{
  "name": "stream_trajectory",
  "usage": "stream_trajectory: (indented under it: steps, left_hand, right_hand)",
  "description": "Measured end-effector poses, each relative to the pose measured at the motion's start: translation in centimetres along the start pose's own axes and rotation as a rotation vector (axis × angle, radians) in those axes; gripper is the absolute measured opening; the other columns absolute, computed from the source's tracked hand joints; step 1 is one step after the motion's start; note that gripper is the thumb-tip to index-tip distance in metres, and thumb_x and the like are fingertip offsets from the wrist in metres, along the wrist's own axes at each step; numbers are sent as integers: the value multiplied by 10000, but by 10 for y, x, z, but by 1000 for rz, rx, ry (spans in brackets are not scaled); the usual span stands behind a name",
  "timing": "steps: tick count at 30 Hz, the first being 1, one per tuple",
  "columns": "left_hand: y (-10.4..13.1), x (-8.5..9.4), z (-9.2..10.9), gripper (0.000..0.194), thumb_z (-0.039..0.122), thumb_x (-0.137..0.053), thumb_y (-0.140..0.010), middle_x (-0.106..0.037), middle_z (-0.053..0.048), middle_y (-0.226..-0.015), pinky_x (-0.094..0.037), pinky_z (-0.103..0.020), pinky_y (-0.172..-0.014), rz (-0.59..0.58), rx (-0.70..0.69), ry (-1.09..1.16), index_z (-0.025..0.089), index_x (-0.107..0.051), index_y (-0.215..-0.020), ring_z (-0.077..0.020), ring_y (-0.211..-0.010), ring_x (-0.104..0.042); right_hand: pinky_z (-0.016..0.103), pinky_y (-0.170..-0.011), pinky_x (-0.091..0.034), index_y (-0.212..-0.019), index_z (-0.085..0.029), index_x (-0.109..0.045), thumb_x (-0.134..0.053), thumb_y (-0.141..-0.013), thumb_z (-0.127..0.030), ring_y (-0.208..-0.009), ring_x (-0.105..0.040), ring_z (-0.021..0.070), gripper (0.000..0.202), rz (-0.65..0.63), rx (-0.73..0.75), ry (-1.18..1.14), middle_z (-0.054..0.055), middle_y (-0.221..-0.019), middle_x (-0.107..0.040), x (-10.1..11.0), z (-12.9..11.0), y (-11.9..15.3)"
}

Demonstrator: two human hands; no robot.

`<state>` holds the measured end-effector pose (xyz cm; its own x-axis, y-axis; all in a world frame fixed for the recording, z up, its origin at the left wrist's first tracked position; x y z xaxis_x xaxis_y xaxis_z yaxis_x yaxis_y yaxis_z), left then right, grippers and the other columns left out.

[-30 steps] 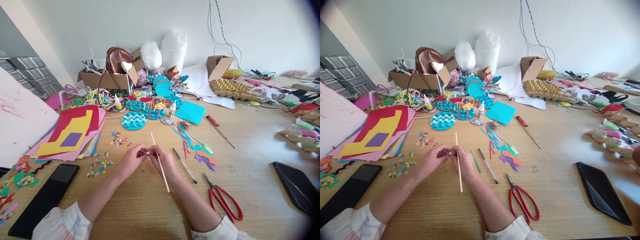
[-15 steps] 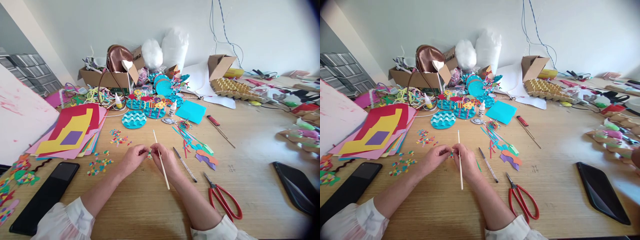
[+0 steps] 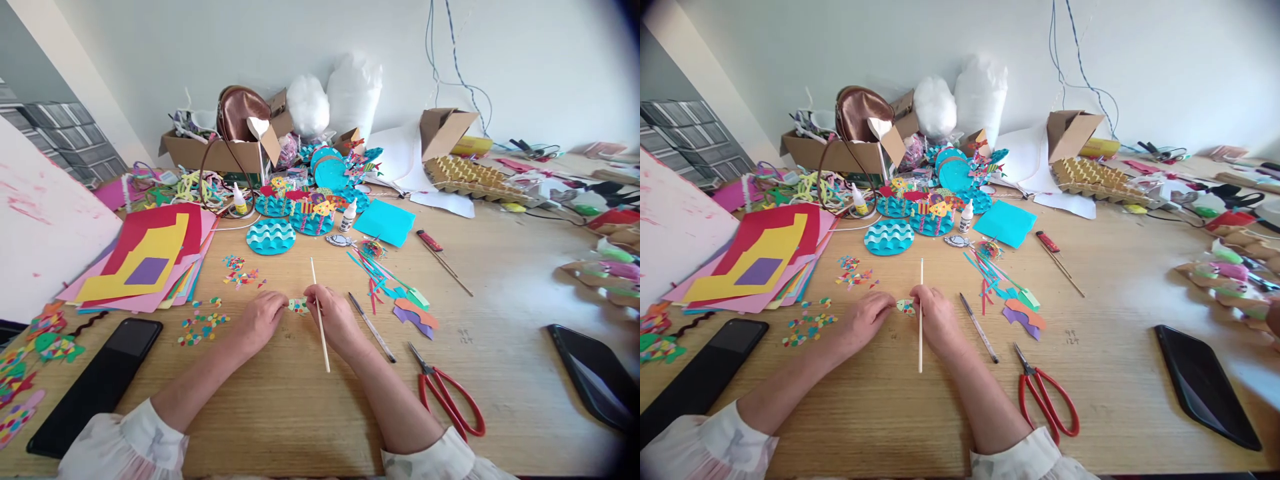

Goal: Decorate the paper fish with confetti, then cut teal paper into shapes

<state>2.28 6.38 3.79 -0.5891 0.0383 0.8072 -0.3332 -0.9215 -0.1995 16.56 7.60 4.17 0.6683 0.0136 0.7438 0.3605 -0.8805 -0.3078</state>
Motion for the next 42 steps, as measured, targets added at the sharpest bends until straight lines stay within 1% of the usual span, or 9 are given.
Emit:
stream_trajectory:
  steps: [5,9,13,18,25,31,42]
  left_hand:
    - [7,-10,0,206,42,-425,-809,-635,-78,-867,-463,-355,-786,-23,-88,-87,145,-587,-884,-210,-862,-557]
    - [8,-12,0,230,20,-406,-807,-632,-77,-874,-465,-350,-788,-15,-119,-124,142,-582,-890,-209,-864,-551]
    - [9,-12,0,249,1,-404,-793,-630,-67,-887,-464,-344,-807,-7,-133,-149,151,-578,-888,-200,-876,-547]
    - [9,-12,2,260,2,-406,-785,-627,-63,-909,-461,-347,-823,-13,-132,-165,157,-576,-907,-197,-902,-545]
    - [9,-14,0,248,14,-413,-789,-626,-68,-915,-459,-354,-819,-17,-129,-168,159,-578,-904,-202,-905,-543]
    - [9,-15,0,248,6,-425,-782,-619,-76,-933,-453,-353,-834,-28,-128,-181,145,-575,-923,-205,-920,-537]
    - [9,-13,2,239,16,-424,-793,-626,-75,-915,-463,-350,-824,-25,-118,-185,150,-587,-903,-204,-908,-548]
  right_hand:
    - [216,-637,-366,-863,-174,-567,-460,-798,-44,-720,-540,153,180,-116,-34,63,35,-749,-618,-7,-1,-3]
    - [220,-643,-358,-873,-169,-573,-452,-811,-53,-737,-536,158,179,-141,-52,92,46,-767,-621,-10,1,-5]
    - [215,-629,-347,-865,-175,-573,-442,-824,-65,-711,-525,150,176,-160,-52,107,37,-751,-614,-11,0,-6]
    - [215,-619,-340,-878,-183,-570,-438,-828,-70,-701,-518,144,180,-170,-51,121,31,-747,-609,-12,-1,-5]
    - [229,-632,-345,-902,-191,-567,-447,-816,-65,-728,-533,159,194,-165,-47,156,37,-761,-617,-16,3,-5]
    - [237,-649,-359,-900,-181,-573,-438,-813,-62,-755,-546,171,199,-170,-52,198,57,-787,-630,-16,1,-6]
    - [258,-682,-383,-886,-174,-595,-427,-824,-69,-788,-547,191,208,-167,-10,234,79,-798,-643,-16,-1,-7]
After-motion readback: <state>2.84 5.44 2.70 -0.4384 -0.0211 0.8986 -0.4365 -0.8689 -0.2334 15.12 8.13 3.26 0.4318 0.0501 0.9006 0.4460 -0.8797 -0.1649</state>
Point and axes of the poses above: each hand's wrist, its own y-axis away from the middle knuckle, its own x-axis out of the back of the hand, z = x × y, the point moved 5 cm from there along -y, towards the middle knuckle
